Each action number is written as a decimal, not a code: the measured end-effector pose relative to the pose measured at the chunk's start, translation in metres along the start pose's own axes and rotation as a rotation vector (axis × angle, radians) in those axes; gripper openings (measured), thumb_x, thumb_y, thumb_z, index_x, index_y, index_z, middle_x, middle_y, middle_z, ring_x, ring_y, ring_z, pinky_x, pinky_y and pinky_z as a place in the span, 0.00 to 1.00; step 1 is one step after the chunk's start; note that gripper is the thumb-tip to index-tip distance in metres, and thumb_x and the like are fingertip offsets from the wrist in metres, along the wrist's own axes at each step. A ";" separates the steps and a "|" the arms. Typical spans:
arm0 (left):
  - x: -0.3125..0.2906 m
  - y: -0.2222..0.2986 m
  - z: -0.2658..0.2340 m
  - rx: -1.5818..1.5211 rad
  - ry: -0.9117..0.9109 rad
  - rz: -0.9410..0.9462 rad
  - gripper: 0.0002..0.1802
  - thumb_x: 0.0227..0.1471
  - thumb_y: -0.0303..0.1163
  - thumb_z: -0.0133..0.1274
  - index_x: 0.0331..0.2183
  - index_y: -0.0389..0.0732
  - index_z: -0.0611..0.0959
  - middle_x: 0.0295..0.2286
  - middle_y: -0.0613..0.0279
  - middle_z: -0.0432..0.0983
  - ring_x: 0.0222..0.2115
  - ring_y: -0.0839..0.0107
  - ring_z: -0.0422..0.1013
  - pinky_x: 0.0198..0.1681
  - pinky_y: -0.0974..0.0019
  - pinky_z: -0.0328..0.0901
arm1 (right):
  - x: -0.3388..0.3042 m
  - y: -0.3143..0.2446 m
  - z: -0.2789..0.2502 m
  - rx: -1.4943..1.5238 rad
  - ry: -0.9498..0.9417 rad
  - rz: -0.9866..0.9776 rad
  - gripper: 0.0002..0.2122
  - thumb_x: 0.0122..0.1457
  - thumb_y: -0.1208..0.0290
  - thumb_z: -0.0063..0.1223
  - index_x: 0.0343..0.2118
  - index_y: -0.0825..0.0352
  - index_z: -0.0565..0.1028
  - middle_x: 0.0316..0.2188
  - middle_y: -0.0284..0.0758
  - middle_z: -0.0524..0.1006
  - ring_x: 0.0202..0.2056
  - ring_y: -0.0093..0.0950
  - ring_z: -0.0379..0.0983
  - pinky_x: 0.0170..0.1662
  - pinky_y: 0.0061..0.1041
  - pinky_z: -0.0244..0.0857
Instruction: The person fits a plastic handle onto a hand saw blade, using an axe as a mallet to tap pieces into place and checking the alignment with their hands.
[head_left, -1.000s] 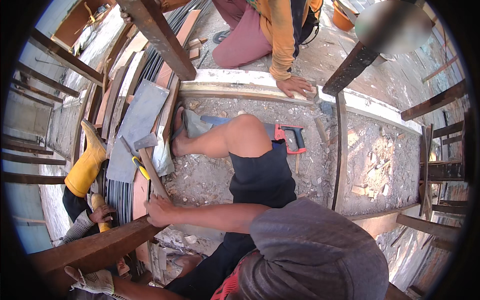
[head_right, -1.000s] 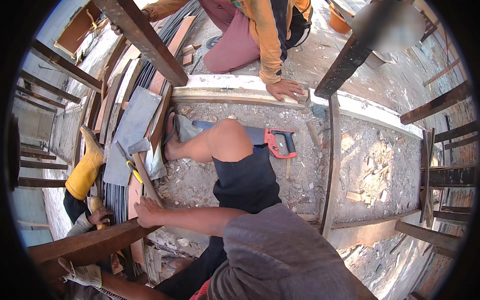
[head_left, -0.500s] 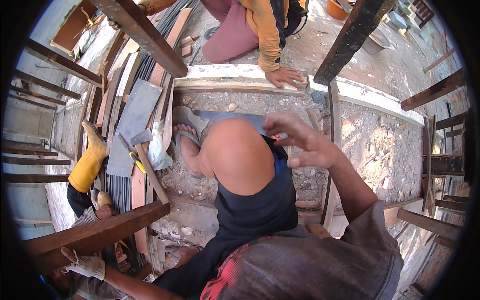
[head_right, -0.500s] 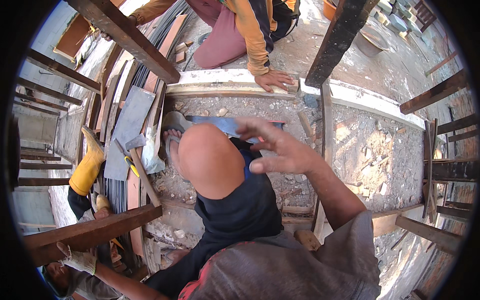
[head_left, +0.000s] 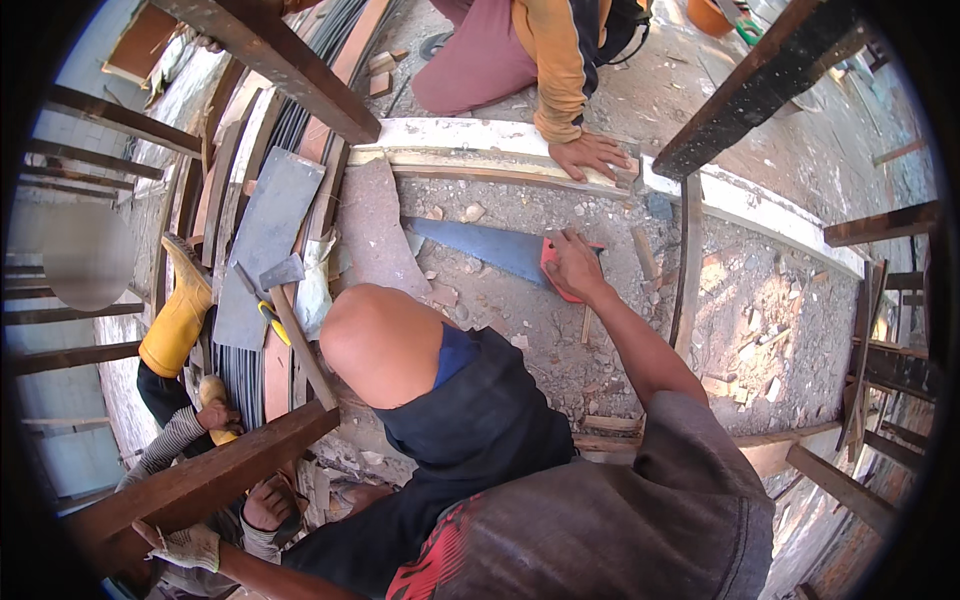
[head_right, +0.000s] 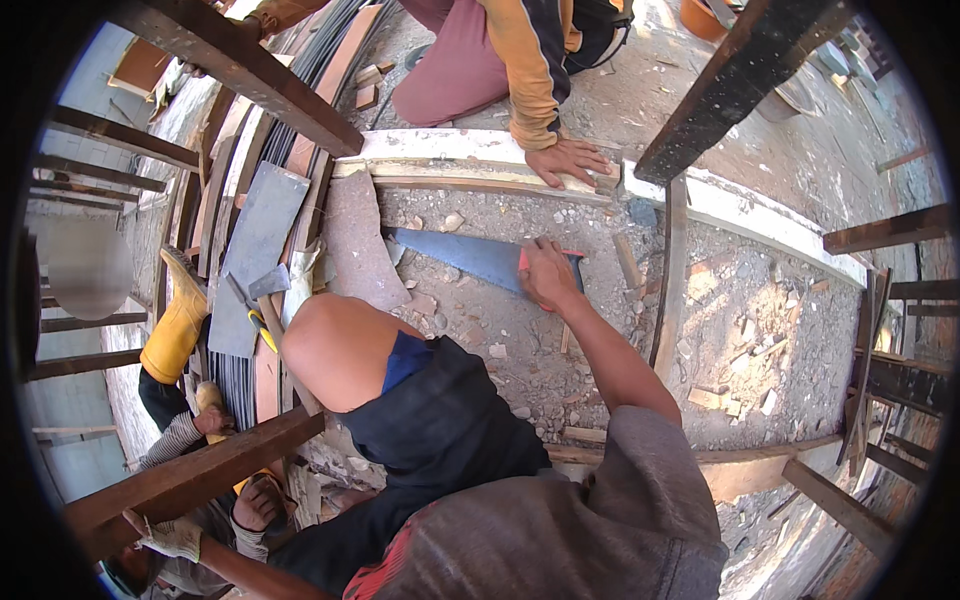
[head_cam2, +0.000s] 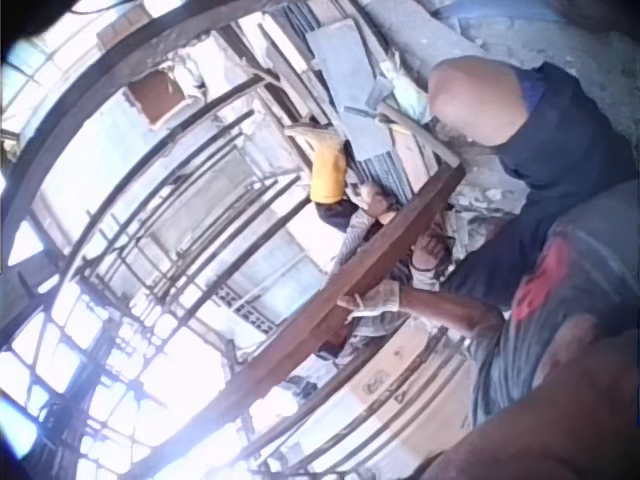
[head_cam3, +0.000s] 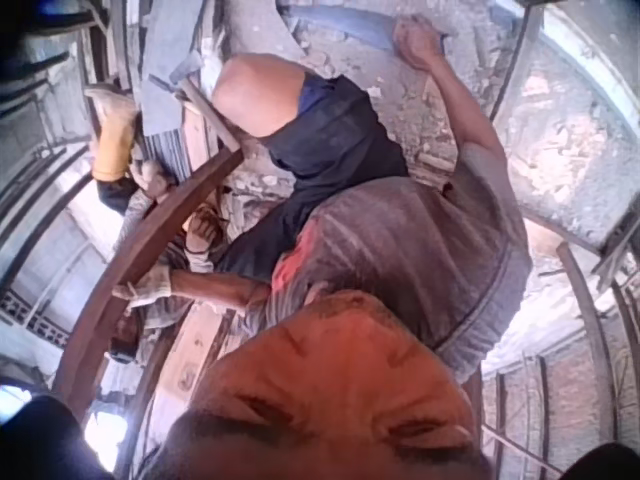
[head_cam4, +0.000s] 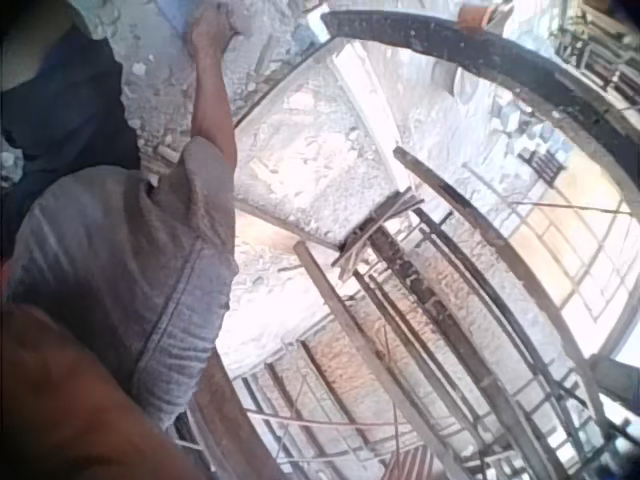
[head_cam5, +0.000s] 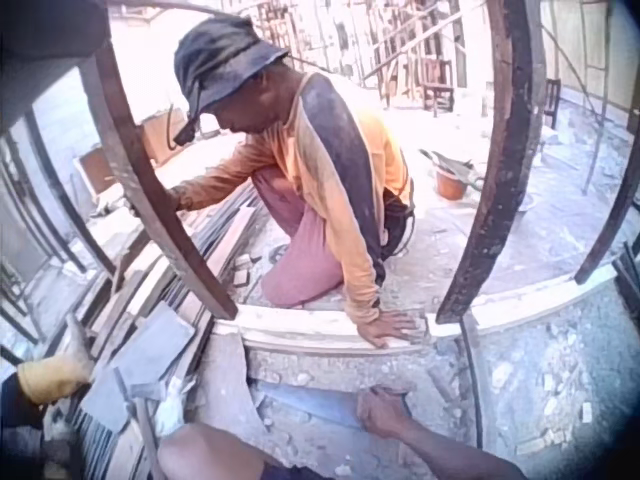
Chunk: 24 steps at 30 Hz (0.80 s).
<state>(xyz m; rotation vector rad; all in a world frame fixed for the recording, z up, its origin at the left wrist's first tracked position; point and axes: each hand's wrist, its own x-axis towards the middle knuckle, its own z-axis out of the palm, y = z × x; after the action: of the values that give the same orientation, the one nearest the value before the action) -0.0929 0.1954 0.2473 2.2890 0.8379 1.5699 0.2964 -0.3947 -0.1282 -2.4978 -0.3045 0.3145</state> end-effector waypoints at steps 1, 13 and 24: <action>-0.002 0.011 0.006 -0.206 0.063 -0.146 0.28 0.62 0.33 0.44 0.61 0.34 0.69 0.61 0.44 0.62 0.58 0.51 0.65 0.60 0.48 0.65 | 0.008 0.001 -0.001 -0.092 -0.043 -0.018 0.28 0.50 0.67 0.66 0.55 0.66 0.70 0.54 0.46 0.70 0.57 0.46 0.65 0.58 0.46 0.62; -0.022 0.030 0.017 -0.387 0.122 -0.357 0.26 0.64 0.36 0.45 0.60 0.34 0.70 0.61 0.51 0.63 0.59 0.59 0.64 0.61 0.54 0.61 | 0.075 0.011 -0.010 -0.057 -0.707 -0.027 0.25 0.40 0.55 0.72 0.40 0.66 0.80 0.34 0.44 0.81 0.37 0.39 0.79 0.41 0.38 0.70; -0.131 0.140 -0.048 -0.044 -0.233 -0.186 0.35 0.50 0.32 0.64 0.58 0.37 0.71 0.44 0.53 0.76 0.42 0.64 0.74 0.48 0.62 0.68 | -0.083 -0.115 -0.201 0.100 0.048 -0.431 0.10 0.46 0.79 0.64 0.28 0.74 0.72 0.24 0.45 0.69 0.26 0.41 0.69 0.32 0.33 0.62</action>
<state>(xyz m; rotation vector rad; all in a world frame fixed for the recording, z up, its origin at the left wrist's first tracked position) -0.1259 0.0004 0.2345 2.2354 0.9138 1.2043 0.2601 -0.4341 0.1117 -2.2633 -0.7709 0.0900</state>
